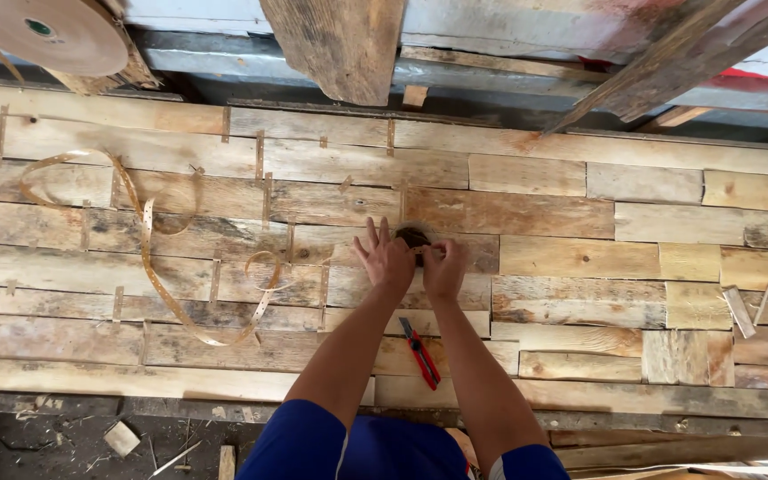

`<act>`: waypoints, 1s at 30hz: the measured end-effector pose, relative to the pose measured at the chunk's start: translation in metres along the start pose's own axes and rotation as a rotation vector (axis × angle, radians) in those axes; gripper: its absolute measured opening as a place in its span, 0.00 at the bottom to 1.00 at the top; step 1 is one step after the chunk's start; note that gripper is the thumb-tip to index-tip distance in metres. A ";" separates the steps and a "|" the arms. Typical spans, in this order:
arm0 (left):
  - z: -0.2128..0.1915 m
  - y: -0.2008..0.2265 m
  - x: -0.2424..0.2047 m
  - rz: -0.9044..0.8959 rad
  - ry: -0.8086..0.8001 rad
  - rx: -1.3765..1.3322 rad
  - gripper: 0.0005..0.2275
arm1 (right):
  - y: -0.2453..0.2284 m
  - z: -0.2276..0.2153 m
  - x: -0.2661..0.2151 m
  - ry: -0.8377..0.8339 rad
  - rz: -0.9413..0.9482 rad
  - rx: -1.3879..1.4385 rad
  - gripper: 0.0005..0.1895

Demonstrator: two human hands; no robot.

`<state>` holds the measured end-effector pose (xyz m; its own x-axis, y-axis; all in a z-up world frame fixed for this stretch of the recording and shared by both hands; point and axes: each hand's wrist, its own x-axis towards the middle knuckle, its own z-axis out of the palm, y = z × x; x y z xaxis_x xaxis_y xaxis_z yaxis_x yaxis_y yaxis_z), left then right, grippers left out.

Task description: Cutting and applying thin wood strips to a larger wood panel to create a decorative surface.

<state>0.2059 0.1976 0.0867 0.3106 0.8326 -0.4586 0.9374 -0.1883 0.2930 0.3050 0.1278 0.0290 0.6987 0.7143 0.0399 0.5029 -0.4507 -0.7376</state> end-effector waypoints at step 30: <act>0.021 -0.003 0.013 -0.020 0.020 -0.021 0.10 | 0.042 0.039 0.024 -0.257 0.223 -0.004 0.28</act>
<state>0.2106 0.1978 0.0620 0.2885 0.8465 -0.4474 0.9397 -0.1608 0.3017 0.3233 0.1467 -0.0274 0.6405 0.7095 -0.2938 0.3545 -0.6126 -0.7064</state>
